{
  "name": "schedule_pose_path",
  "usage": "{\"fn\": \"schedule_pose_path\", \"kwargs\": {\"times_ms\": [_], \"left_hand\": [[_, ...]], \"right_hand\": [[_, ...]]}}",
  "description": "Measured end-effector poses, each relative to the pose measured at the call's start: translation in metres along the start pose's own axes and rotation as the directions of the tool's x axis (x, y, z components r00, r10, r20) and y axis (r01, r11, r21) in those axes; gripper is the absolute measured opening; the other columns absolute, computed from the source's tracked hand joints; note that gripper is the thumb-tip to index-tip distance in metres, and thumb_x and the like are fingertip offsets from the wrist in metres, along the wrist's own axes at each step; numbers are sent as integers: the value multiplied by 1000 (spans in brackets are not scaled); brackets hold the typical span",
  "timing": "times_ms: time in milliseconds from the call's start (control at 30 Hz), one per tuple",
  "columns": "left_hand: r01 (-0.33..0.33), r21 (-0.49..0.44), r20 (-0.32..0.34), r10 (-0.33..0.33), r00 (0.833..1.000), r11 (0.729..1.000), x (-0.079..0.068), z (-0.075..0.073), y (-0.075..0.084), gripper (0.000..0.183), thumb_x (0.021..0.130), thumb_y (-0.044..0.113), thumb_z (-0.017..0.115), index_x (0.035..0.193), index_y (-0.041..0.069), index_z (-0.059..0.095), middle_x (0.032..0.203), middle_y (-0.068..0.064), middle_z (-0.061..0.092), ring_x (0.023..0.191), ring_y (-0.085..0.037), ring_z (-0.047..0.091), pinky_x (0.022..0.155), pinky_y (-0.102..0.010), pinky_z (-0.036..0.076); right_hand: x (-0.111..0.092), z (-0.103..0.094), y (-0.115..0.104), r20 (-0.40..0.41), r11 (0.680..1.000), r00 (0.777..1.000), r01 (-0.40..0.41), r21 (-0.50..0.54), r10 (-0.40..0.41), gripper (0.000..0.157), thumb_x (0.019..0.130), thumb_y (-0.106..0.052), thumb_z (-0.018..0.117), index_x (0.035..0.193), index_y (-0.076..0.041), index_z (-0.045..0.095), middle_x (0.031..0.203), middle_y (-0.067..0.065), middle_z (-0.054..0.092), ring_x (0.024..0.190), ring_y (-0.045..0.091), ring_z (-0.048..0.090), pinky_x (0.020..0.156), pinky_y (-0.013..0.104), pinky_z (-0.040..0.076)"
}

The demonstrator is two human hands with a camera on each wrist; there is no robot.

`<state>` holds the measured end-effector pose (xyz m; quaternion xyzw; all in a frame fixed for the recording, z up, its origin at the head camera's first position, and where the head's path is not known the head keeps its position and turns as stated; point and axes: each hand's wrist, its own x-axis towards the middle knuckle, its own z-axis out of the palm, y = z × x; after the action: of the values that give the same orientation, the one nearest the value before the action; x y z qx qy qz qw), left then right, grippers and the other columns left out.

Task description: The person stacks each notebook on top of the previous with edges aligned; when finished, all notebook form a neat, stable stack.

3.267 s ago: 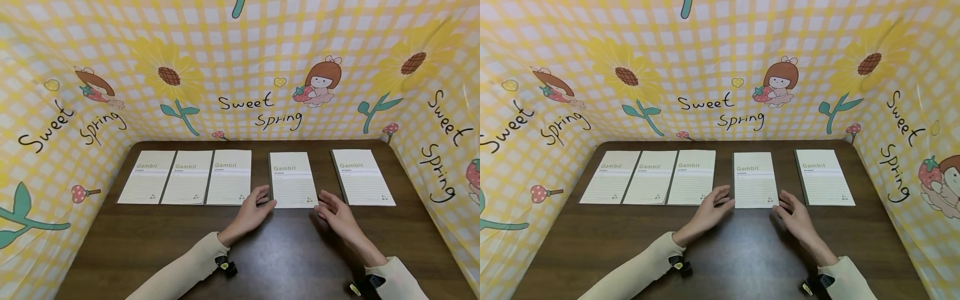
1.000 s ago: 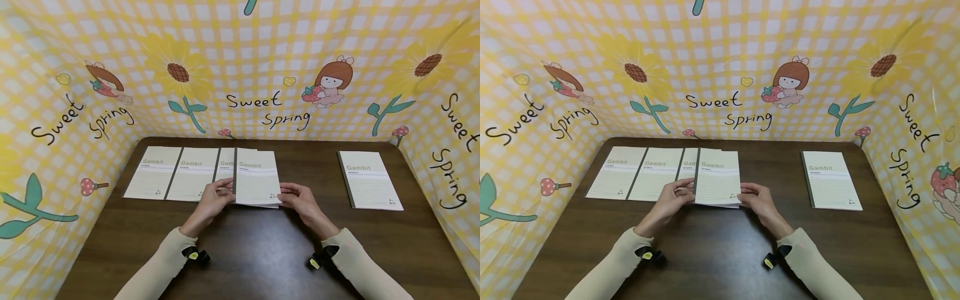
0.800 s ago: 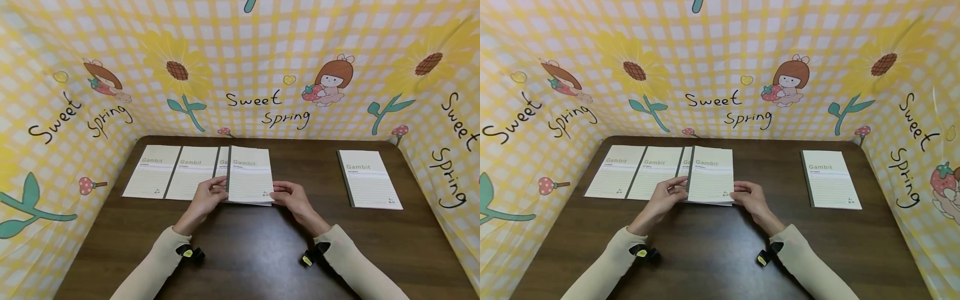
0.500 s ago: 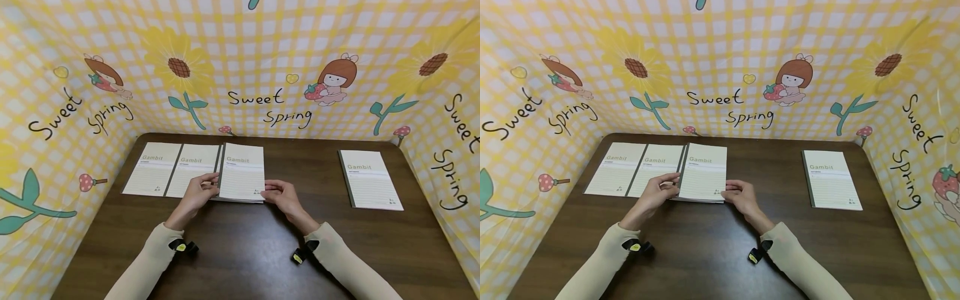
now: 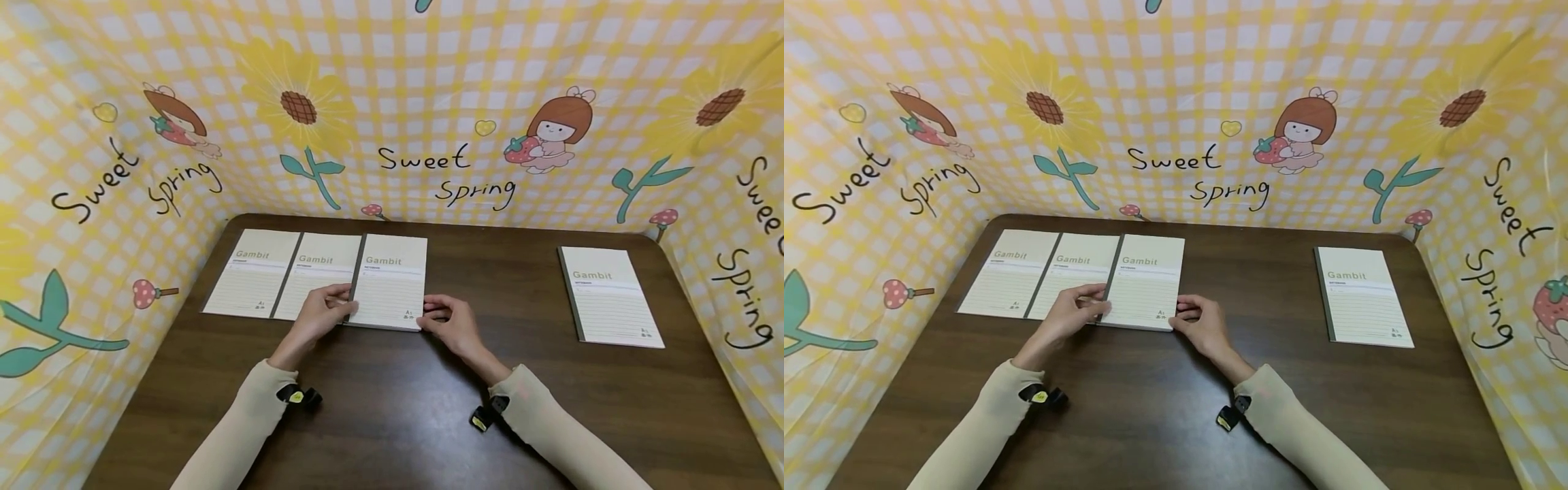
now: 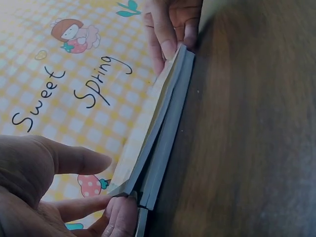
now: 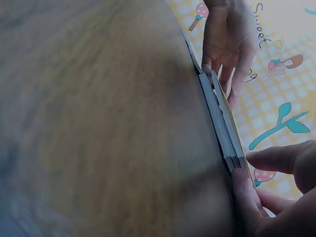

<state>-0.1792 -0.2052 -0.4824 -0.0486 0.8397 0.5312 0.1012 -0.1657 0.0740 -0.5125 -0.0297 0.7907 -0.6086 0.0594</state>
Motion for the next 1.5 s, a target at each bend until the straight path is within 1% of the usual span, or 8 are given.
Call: {"fn": "schedule_pose_path", "kwargs": {"times_ms": [100,200,400,800,1067,1200,1367,1500], "left_hand": [[-18,35,-18,18,1000,999,0,1,-1,49,96,11,73,141,-4,61,128,-27,67,87,-9,66,65,-16,51],[-33,79,-31,35,999,996,-1,1,-1,48,96,13,73,141,-3,62,127,-27,68,92,-18,69,67,-17,50],[-54,145,-8,55,998,988,-3,0,0,48,100,19,69,142,-2,61,127,-26,66,105,-35,69,76,-24,54],[-23,82,-3,24,1000,996,-1,1,-2,47,102,22,67,143,-1,61,129,-25,64,96,-27,69,68,-24,54],[-25,97,-25,27,999,995,-2,3,-1,47,102,23,67,142,-1,62,128,-25,66,99,-29,68,69,-21,51],[-36,134,-37,41,998,990,-2,4,-2,47,102,25,67,142,-1,62,127,-23,68,102,-30,68,76,-24,52],[-68,223,-51,81,995,972,-2,6,-2,47,103,27,65,142,0,62,124,-22,69,105,-32,68,89,-37,55],[-117,276,-68,141,988,954,-4,8,-2,48,103,26,66,142,-1,61,120,-22,69,100,-32,69,90,-42,56]], "right_hand": [[0,0,-1,2,1000,1000,6,-4,-6,45,83,2,82,126,4,71,112,20,75,90,19,76,66,17,54],[0,0,-3,13,1000,1000,-14,2,14,47,84,1,83,129,1,71,115,21,75,97,28,77,68,15,53],[0,-1,0,25,1000,1000,-14,3,14,48,85,-2,84,132,1,70,118,23,74,102,36,75,69,14,53],[0,2,2,10,999,999,-34,20,33,48,84,-2,85,130,0,71,115,22,75,100,34,76,71,14,53],[0,3,0,7,999,999,-47,15,47,48,85,5,80,131,10,67,117,31,71,104,45,73,68,11,50],[0,0,2,36,997,998,-59,41,58,48,88,2,79,133,9,65,120,31,71,106,43,73,69,11,51],[-2,-8,3,99,991,991,-100,90,92,48,93,-9,77,139,1,64,127,25,71,104,26,75,69,17,56],[-7,-17,1,146,990,985,-101,96,87,45,99,-13,72,140,1,62,127,26,70,100,24,76,75,26,62]]}}
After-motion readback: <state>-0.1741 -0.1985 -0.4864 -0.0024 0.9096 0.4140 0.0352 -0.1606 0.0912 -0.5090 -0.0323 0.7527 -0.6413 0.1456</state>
